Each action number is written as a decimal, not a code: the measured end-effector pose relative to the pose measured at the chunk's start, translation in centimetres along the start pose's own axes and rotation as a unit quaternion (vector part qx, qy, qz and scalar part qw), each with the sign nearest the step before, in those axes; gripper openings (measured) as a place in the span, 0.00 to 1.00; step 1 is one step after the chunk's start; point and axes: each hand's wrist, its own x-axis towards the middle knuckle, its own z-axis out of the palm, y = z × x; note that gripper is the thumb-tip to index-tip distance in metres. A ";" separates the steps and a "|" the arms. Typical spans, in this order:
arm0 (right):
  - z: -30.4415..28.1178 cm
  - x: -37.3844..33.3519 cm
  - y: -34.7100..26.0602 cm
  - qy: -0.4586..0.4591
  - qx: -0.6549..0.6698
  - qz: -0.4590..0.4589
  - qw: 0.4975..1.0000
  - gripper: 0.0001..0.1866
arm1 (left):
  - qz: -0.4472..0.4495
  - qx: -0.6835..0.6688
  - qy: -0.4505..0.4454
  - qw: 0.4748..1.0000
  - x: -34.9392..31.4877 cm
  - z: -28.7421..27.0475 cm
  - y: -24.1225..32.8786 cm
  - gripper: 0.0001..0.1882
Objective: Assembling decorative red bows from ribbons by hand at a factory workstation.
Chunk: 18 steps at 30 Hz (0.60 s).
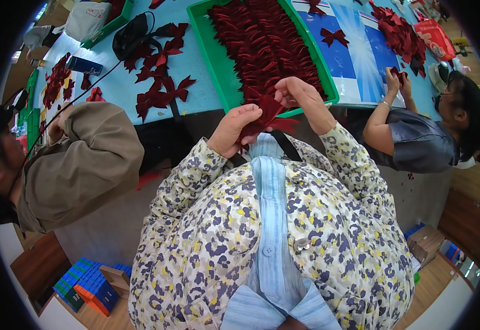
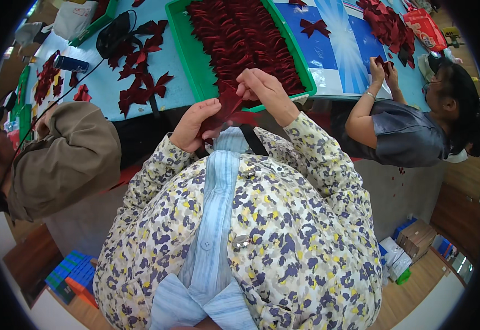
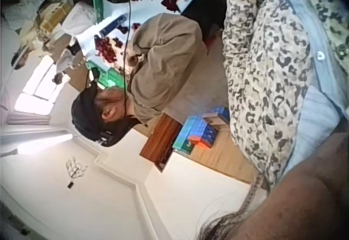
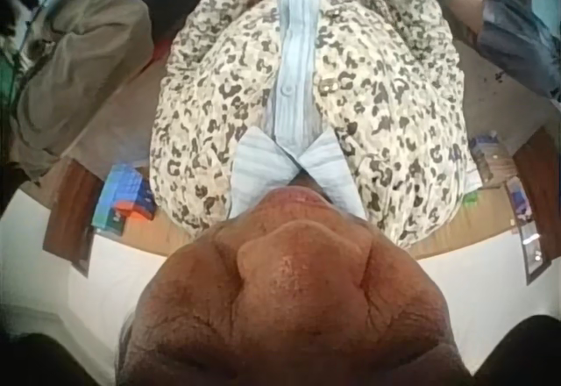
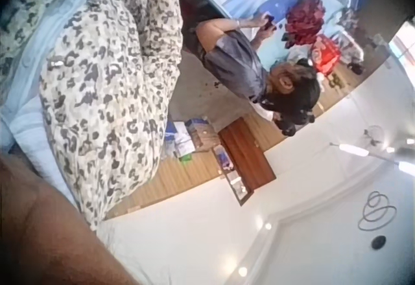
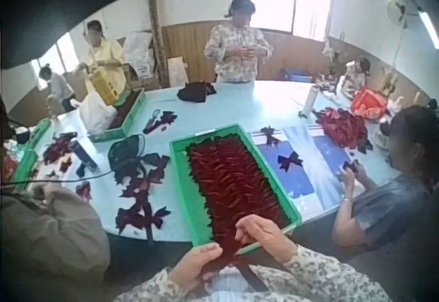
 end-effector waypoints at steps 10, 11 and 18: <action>1.0 -2.4 -1.1 0.037 -0.454 -0.392 0.799 0.09 | 0.036 -0.066 0.061 0.995 0.6 -0.4 -0.2 0.06; 0.9 -2.4 -1.1 0.037 -0.455 -0.392 0.799 0.09 | 0.050 -0.082 0.067 0.993 0.7 -0.6 -0.1 0.05; 0.1 -2.3 0.5 0.092 -0.212 -0.212 0.950 0.16 | 0.071 -0.115 0.051 0.990 0.5 -0.9 0.2 0.05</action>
